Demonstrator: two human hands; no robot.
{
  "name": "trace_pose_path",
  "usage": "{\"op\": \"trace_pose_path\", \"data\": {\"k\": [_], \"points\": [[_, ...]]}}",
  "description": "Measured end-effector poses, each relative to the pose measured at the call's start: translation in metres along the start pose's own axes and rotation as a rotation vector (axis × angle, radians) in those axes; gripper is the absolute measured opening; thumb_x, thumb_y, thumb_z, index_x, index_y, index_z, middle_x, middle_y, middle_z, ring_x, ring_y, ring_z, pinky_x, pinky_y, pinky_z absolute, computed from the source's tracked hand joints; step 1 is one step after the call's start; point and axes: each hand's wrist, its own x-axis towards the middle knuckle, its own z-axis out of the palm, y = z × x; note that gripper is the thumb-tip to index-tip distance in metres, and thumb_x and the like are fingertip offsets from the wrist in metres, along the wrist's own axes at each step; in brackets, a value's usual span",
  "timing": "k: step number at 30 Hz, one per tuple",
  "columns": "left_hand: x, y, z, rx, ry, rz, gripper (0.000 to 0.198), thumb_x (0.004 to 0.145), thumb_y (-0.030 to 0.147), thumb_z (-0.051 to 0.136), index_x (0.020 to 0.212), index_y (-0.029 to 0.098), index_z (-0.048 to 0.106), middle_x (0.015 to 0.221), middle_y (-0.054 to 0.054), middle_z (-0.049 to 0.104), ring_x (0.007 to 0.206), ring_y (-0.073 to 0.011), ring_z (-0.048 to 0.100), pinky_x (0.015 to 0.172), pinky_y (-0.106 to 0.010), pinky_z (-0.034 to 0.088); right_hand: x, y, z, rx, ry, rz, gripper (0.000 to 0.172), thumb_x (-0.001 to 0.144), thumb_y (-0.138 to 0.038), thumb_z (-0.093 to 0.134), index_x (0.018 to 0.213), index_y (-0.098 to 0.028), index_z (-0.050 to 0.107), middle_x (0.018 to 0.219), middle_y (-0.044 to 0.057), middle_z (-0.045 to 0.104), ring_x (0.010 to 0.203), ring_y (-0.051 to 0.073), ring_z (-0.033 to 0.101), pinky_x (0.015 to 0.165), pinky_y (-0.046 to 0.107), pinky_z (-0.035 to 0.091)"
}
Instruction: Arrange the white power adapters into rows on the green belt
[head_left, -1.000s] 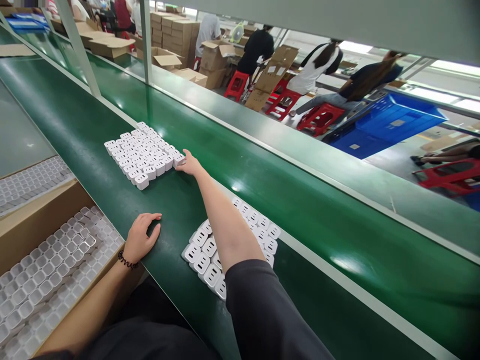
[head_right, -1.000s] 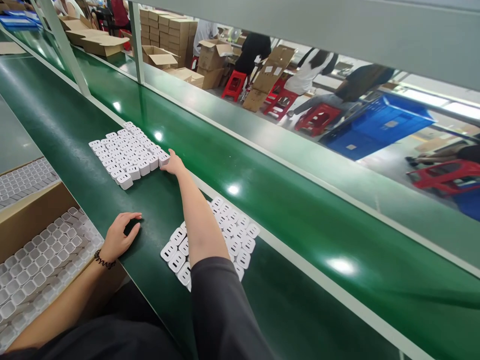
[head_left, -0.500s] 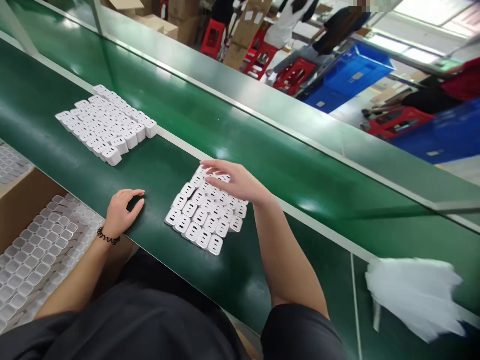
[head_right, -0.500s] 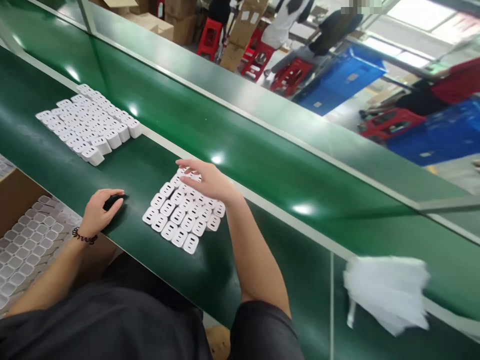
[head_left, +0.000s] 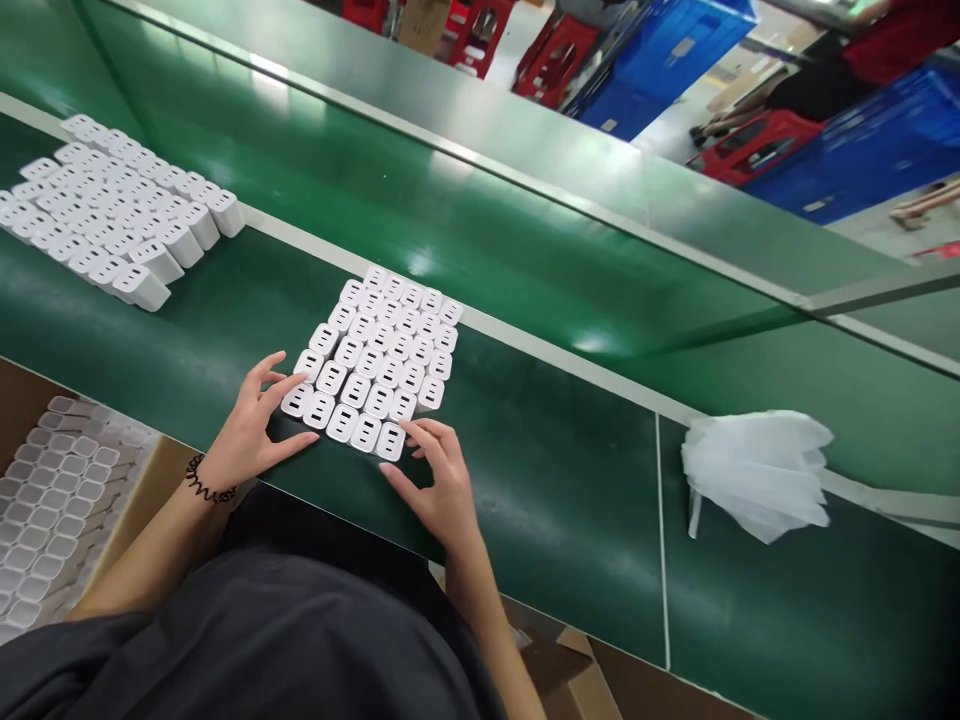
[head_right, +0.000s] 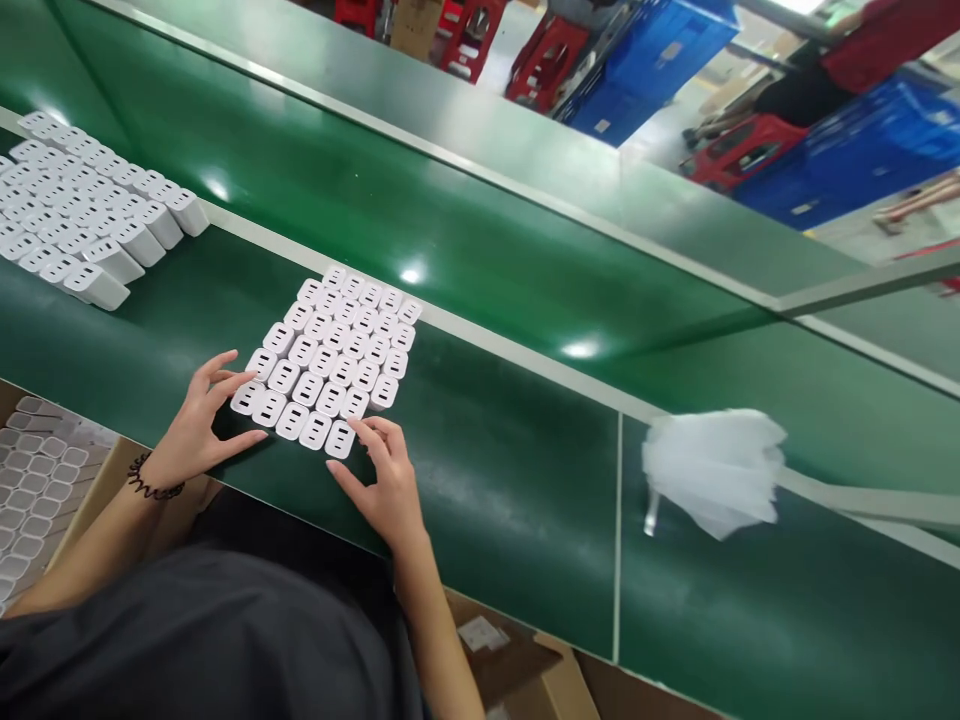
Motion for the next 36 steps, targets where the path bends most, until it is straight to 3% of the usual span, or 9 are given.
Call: {"op": "trace_pose_path", "data": {"k": [4,10,22,30,36], "points": [[-0.003,0.005,0.002,0.017,0.045,0.036,0.059,0.088,0.042,0.072,0.141,0.029,0.048,0.153,-0.014,0.034,0.119,-0.0287,0.057,0.105,-0.052,0.051,-0.011,0.001,0.014,0.019,0.049,0.021,0.051,0.093,-0.033,0.066,0.141,-0.033,0.048,0.12,0.009,0.054,0.094,0.019,0.065,0.075,0.036,0.063],[-0.004,0.007,0.002,0.02,0.03,0.036,0.053,0.09,0.039,0.07,0.137,0.028,0.05,0.15,-0.014,0.037,0.116,-0.0269,0.059,0.103,-0.05,0.053,-0.007,0.004,0.013,0.045,0.032,-0.008,0.052,0.093,-0.028,0.066,0.141,-0.034,0.048,0.12,0.008,0.056,0.095,0.018,0.064,0.074,0.032,0.062],[0.003,0.002,-0.001,-0.03,0.04,0.01,0.062,0.087,0.039,0.072,0.142,0.029,0.044,0.143,-0.013,0.044,0.131,-0.0291,0.05,0.093,-0.041,0.06,-0.009,0.004,0.016,0.021,0.042,-0.004,0.054,0.094,-0.031,0.064,0.144,-0.034,0.043,0.118,0.008,0.058,0.087,0.017,0.064,0.073,0.034,0.061],[0.001,0.002,0.004,-0.028,0.048,0.023,0.067,0.088,0.039,0.072,0.145,0.03,0.04,0.141,-0.012,0.048,0.132,-0.0294,0.05,0.1,-0.046,0.056,-0.009,0.004,0.017,-0.01,0.041,0.003,0.056,0.095,-0.032,0.064,0.145,-0.034,0.041,0.118,0.008,0.056,0.093,0.019,0.063,0.073,0.033,0.062],[0.0,0.002,0.005,-0.047,0.06,0.015,0.068,0.088,0.038,0.073,0.146,0.03,0.039,0.142,-0.013,0.046,0.132,-0.0292,0.05,0.096,-0.042,0.058,-0.006,-0.004,0.023,-0.261,0.127,-0.161,0.054,0.091,-0.029,0.069,0.14,-0.039,0.051,0.123,0.01,0.051,0.114,0.027,0.059,0.092,0.044,0.059]]}}
